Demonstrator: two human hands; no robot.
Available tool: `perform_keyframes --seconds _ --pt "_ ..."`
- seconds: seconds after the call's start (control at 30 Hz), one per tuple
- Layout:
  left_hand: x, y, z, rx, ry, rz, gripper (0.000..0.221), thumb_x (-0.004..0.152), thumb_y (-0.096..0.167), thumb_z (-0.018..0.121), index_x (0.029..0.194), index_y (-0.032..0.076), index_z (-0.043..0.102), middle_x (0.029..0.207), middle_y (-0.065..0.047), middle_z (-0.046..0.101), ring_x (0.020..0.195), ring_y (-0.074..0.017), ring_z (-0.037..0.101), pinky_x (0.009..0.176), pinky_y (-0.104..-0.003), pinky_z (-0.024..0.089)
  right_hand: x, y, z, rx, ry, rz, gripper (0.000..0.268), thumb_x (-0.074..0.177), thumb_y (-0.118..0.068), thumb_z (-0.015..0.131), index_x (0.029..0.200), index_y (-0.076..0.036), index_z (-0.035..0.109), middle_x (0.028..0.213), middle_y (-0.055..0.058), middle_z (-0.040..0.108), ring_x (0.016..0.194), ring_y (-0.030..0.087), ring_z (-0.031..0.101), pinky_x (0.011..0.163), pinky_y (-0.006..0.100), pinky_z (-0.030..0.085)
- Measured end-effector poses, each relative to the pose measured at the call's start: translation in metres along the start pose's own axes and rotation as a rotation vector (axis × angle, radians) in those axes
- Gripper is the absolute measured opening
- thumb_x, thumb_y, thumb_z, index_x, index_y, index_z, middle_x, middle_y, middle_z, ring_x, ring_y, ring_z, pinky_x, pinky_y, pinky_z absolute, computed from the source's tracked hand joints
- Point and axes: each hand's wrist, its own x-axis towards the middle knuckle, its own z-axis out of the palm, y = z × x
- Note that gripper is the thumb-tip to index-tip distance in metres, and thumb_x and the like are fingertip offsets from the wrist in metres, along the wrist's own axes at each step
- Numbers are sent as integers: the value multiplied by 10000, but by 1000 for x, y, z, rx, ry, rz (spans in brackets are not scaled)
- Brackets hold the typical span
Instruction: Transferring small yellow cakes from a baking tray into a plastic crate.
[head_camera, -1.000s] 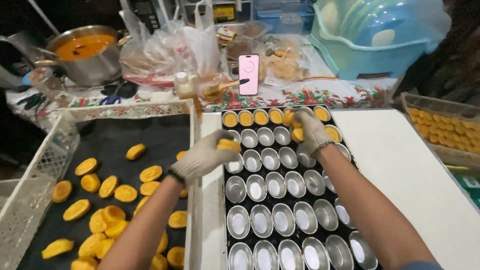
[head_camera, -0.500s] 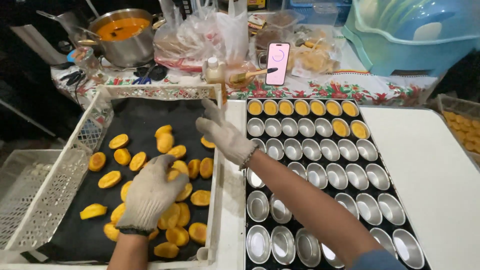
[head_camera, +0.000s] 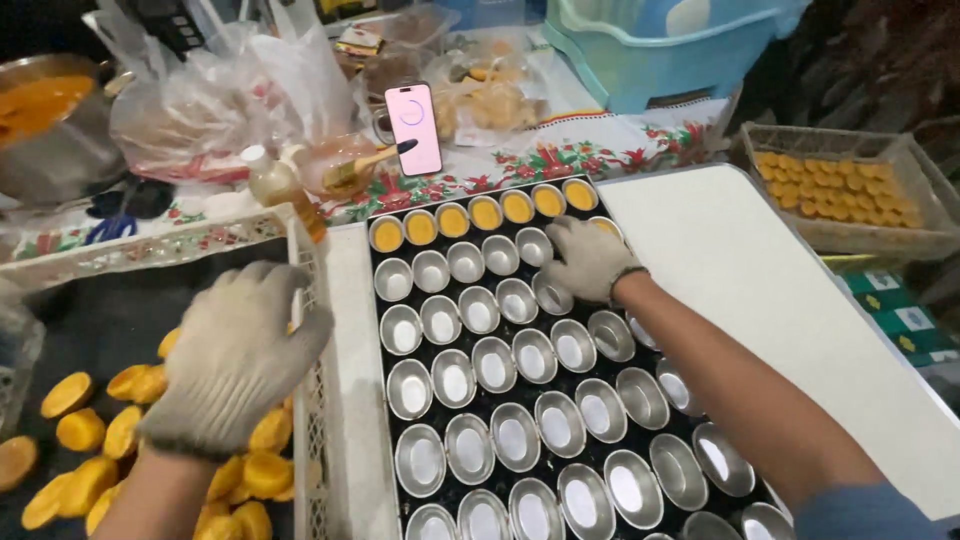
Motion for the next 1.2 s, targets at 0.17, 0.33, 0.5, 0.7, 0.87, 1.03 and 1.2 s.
perform_keyframes --seconds 0.17,0.33,0.5,0.7,0.87,1.03,1.2 --pt "115 38 93 -140 -183 46 446 924 444 524 1270 210 682 1178 -175 731 1175 -360 686 1017 -481 546 26 27 66 -262 199 38 473 845 -429 579 1199 -116 603 1189 85 594 1113 305 642 876 455 583" --pt "184 25 166 -216 -253 -143 446 925 435 478 1312 316 666 1240 -128 739 1206 -319 681 1060 -453 529 83 47 50 -329 -53 128 343 811 -297 569 1048 -100 719 1055 86 725 1020 305 718 807 436 585" --pt "170 63 129 -249 -381 -247 490 973 432 469 1414 276 613 1373 -127 682 1298 -326 631 1141 -465 455 62 34 10 -263 -338 120 455 838 -257 573 1224 -42 683 1256 146 698 1177 356 666 965 413 562" --pt "209 75 151 -449 -407 -639 677 876 580 520 1405 176 647 1446 -84 641 1404 -334 517 1136 -587 349 37 50 -14 47 -39 324 383 855 -253 553 1171 -113 720 1141 135 732 1106 371 713 946 463 582" --pt "233 60 187 -363 -416 -538 592 944 445 536 1390 83 680 1439 -111 667 1411 -430 498 1122 -667 313 7 61 -19 55 -11 336 412 947 -358 563 1310 -198 676 1296 189 591 1170 466 662 1003 541 552" --pt "217 45 185 -60 -295 -364 570 783 478 635 1273 213 754 1270 -101 740 1205 -378 658 956 -545 513 4 44 -9 -265 -14 254 390 908 -170 538 1282 -135 645 1248 131 600 1107 392 684 923 499 586" --pt "213 54 188 -8 -137 -295 631 775 647 660 1287 284 730 1121 -99 738 1084 -347 722 839 -503 611 20 52 6 -412 -39 97 415 838 -93 561 1235 -130 673 1212 87 602 1083 336 679 871 503 602"
